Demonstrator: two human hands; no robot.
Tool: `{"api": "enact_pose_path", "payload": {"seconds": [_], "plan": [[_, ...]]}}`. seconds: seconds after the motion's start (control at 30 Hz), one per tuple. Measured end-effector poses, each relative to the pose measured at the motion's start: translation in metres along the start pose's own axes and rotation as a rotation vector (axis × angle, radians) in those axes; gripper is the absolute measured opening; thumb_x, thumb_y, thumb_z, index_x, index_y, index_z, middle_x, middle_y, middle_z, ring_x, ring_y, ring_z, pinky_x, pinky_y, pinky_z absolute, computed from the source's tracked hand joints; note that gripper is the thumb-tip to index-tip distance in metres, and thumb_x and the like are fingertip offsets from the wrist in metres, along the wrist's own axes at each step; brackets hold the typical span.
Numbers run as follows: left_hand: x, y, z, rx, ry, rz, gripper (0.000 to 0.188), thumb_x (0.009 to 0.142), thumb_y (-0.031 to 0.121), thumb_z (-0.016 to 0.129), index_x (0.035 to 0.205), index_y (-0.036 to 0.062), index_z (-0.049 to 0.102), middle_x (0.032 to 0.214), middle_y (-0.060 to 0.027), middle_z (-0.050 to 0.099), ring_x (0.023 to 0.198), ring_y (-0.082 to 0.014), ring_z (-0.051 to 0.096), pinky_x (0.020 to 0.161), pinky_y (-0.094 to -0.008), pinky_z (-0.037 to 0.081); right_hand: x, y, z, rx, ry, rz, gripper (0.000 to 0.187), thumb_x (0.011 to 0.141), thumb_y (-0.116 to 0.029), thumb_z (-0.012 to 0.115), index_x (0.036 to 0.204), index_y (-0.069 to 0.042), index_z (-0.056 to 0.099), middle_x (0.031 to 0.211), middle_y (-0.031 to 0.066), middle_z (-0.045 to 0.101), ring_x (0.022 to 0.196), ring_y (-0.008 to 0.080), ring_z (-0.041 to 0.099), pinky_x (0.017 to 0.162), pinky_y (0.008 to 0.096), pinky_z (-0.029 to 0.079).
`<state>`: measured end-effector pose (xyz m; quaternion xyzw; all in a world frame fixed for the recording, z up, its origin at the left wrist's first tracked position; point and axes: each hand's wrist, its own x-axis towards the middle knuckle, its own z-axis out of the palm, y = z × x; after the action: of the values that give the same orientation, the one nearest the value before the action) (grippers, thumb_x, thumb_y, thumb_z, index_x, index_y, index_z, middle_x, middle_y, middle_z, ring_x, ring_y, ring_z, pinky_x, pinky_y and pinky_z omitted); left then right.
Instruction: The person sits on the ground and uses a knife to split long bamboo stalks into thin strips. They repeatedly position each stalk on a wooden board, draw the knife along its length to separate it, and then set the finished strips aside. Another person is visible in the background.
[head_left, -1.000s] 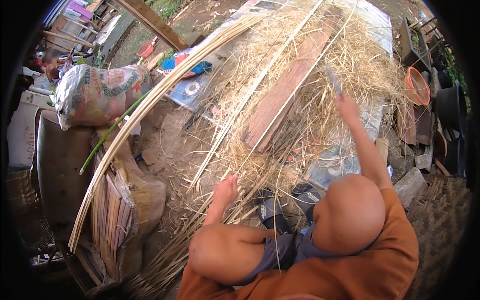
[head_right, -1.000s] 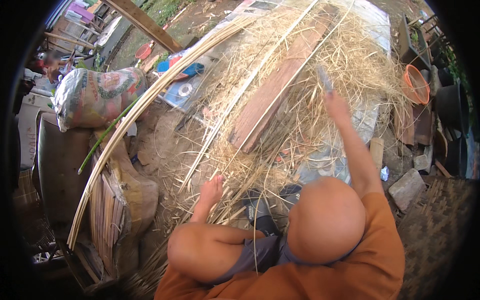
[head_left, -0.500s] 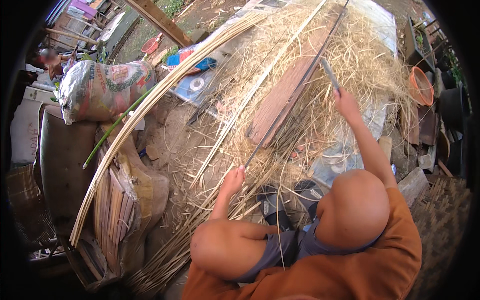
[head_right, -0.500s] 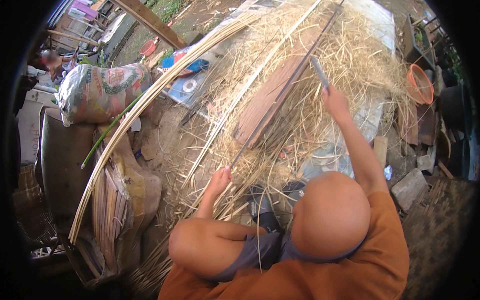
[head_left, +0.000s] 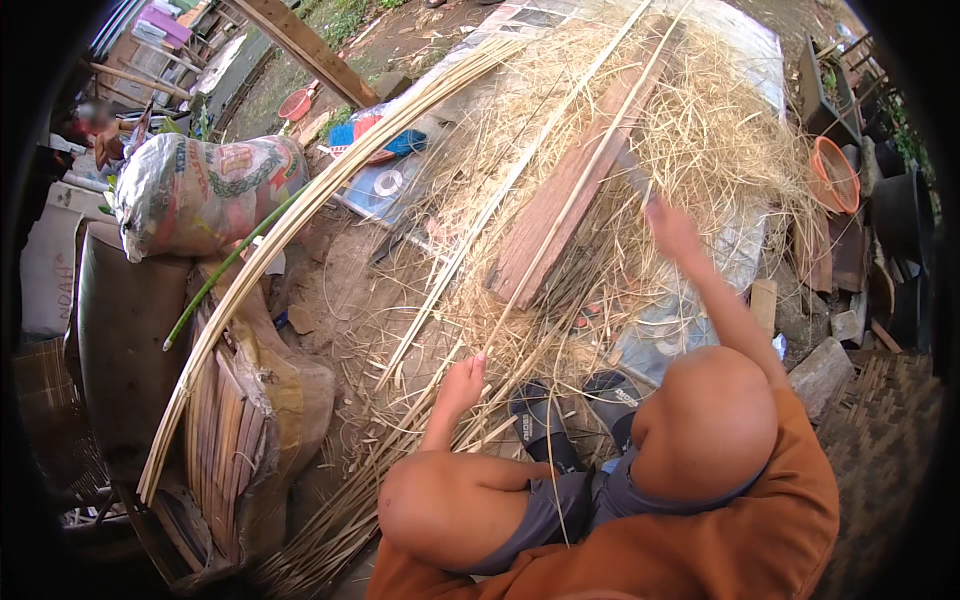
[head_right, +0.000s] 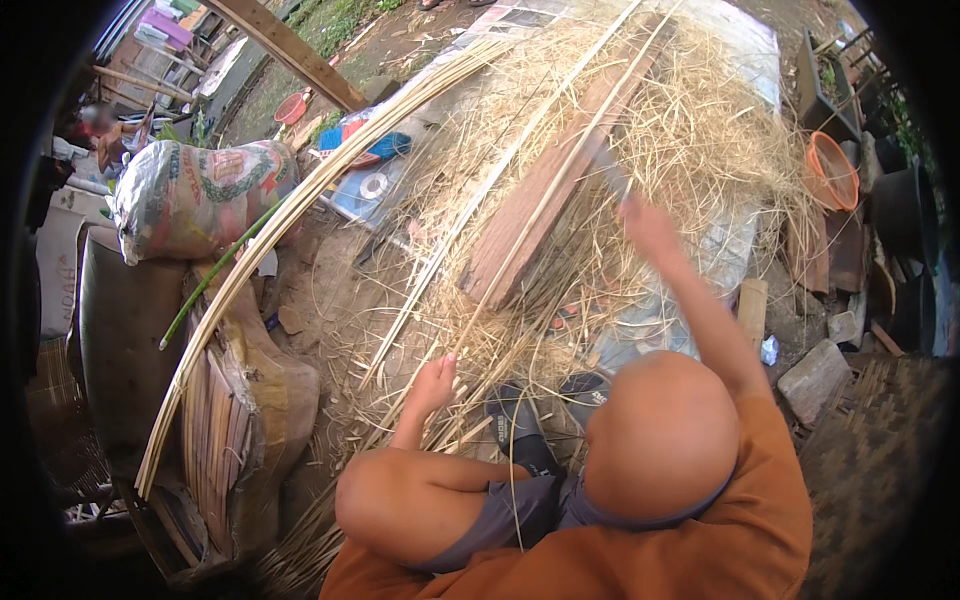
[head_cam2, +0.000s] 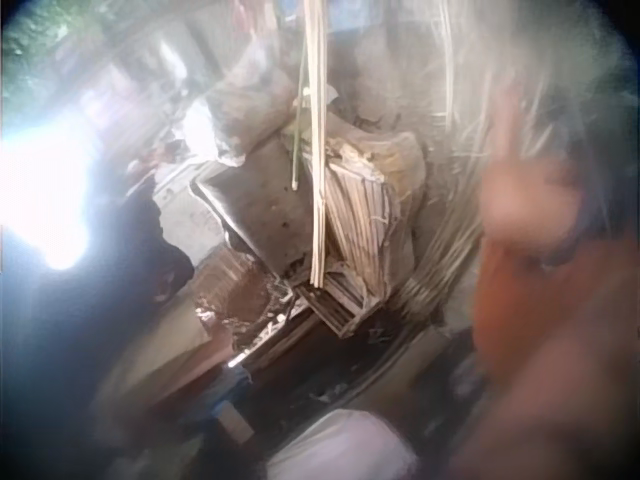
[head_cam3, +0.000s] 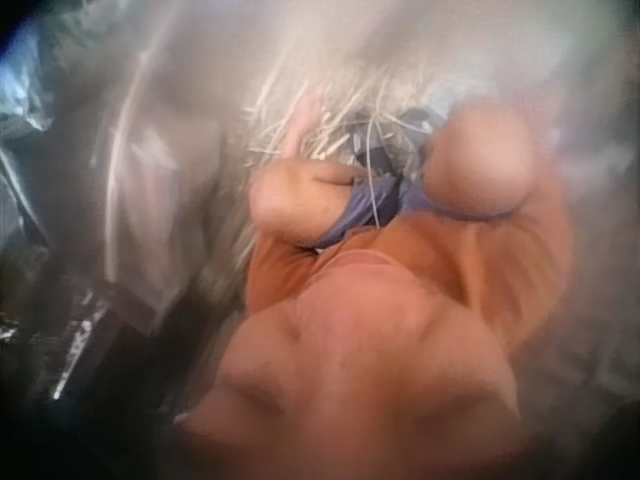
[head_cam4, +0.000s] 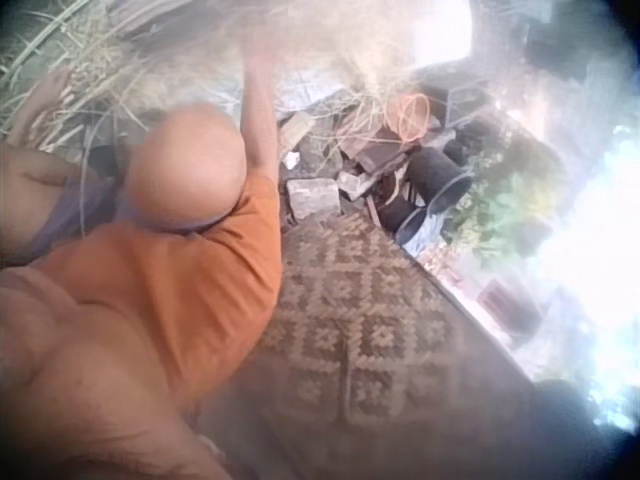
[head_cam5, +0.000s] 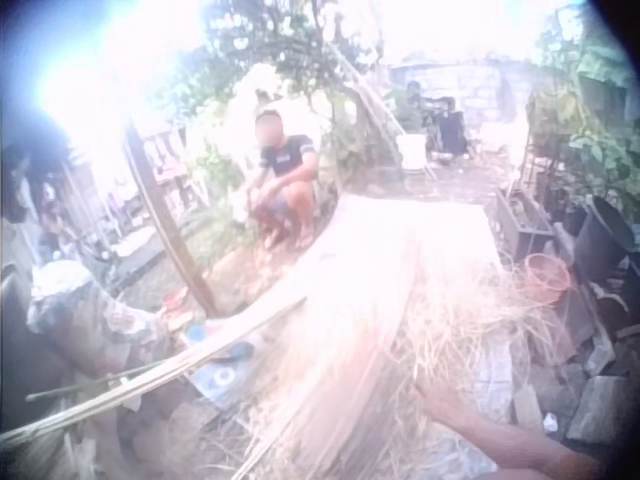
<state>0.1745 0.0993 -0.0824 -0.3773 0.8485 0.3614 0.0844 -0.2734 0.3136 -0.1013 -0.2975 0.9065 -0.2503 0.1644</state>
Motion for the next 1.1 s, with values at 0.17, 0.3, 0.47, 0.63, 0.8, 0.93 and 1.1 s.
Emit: {"api": "enact_pose_path", "payload": {"seconds": [0.17, 0.3, 0.47, 0.63, 0.8, 0.93, 1.1], "plan": [[-0.013, -0.017, 0.001, -0.089, 0.070, 0.054, 0.047, 0.104, 0.037, 0.042, 0.085, -0.0021, 0.061, 0.078, -0.0296, 0.060, 0.075, -0.0486, 0.057, 0.069, -0.0508, 0.044, -0.067, -0.041, 0.119, -0.208, -0.070, -0.467, 0.038, 0.104, -0.036, 0.041, 0.128, -0.011, 0.053, 0.093, 0.0179, 0.069, 0.086, 0.0321, 0.070, 0.074, 0.0465, 0.055], [-0.067, -0.054, -0.017, -0.196, -0.146, -0.134, 0.045, 0.102, 0.037, 0.047, 0.081, 0.0007, 0.061, 0.066, -0.0162, 0.061, 0.063, -0.0294, 0.059, 0.064, -0.0432, 0.045, 0.002, -0.032, -0.008, -0.146, -0.118, 0.014, 0.044, 0.103, -0.043, 0.043, 0.130, -0.010, 0.053, 0.096, 0.0175, 0.070, 0.086, 0.0306, 0.070, 0.076, 0.0443, 0.056], [-0.018, -0.019, -0.008, -0.421, -0.171, -0.151, 0.042, 0.101, 0.037, 0.052, 0.080, 0.0016, 0.060, 0.063, -0.0050, 0.057, 0.060, -0.0128, 0.050, 0.058, -0.0343, 0.043, -0.064, -0.078, 0.075, 0.147, -0.048, -0.343, 0.044, 0.097, -0.047, 0.053, 0.126, -0.015, 0.059, 0.095, 0.0172, 0.071, 0.082, 0.0327, 0.070, 0.072, 0.0476, 0.055], [-0.037, -0.061, 0.006, -0.264, -0.108, 0.089, 0.041, 0.100, 0.036, 0.055, 0.085, -0.0015, 0.061, 0.062, -0.0054, 0.053, 0.060, -0.0136, 0.044, 0.057, -0.0339, 0.040, -0.019, 0.036, 0.029, -0.071, 0.057, -0.299, 0.043, 0.100, -0.047, 0.047, 0.123, -0.013, 0.060, 0.089, 0.0187, 0.068, 0.079, 0.0337, 0.068, 0.073, 0.0476, 0.054], [-0.066, -0.069, -0.014, -0.079, 0.002, 0.009, 0.039, 0.100, 0.034, 0.053, 0.085, -0.0007, 0.061, 0.070, -0.0170, 0.062, 0.066, -0.0300, 0.060, 0.062, -0.0440, 0.045, 0.005, -0.016, -0.039, 0.052, 0.100, 0.198, 0.042, 0.104, -0.040, 0.040, 0.113, -0.005, 0.061, 0.085, 0.0185, 0.068, 0.076, 0.0333, 0.067, 0.068, 0.0456, 0.054], [-0.021, -0.011, -0.008, 0.188, 0.133, 0.057, 0.040, 0.103, 0.038, 0.042, 0.094, 0.0016, 0.055, 0.075, -0.0301, 0.064, 0.073, -0.0506, 0.062, 0.064, -0.0584, 0.048, -0.114, -0.095, 0.082, 0.107, -0.317, -0.406, 0.037, 0.101, -0.035, 0.044, 0.128, -0.012, 0.054, 0.098, 0.0233, 0.067, 0.090, 0.0385, 0.068, 0.077, 0.0486, 0.055], [-0.029, -0.025, -0.011, 0.399, 0.075, 0.045, 0.041, 0.104, 0.041, 0.036, 0.097, 0.0039, 0.052, 0.069, -0.0312, 0.062, 0.067, -0.0519, 0.062, 0.062, -0.0616, 0.048, -0.067, -0.022, 0.079, -0.176, 0.115, -0.403, 0.035, 0.099, -0.032, 0.050, 0.129, -0.013, 0.054, 0.083, 0.0157, 0.067, 0.082, 0.0334, 0.068, 0.070, 0.0487, 0.055]]}}
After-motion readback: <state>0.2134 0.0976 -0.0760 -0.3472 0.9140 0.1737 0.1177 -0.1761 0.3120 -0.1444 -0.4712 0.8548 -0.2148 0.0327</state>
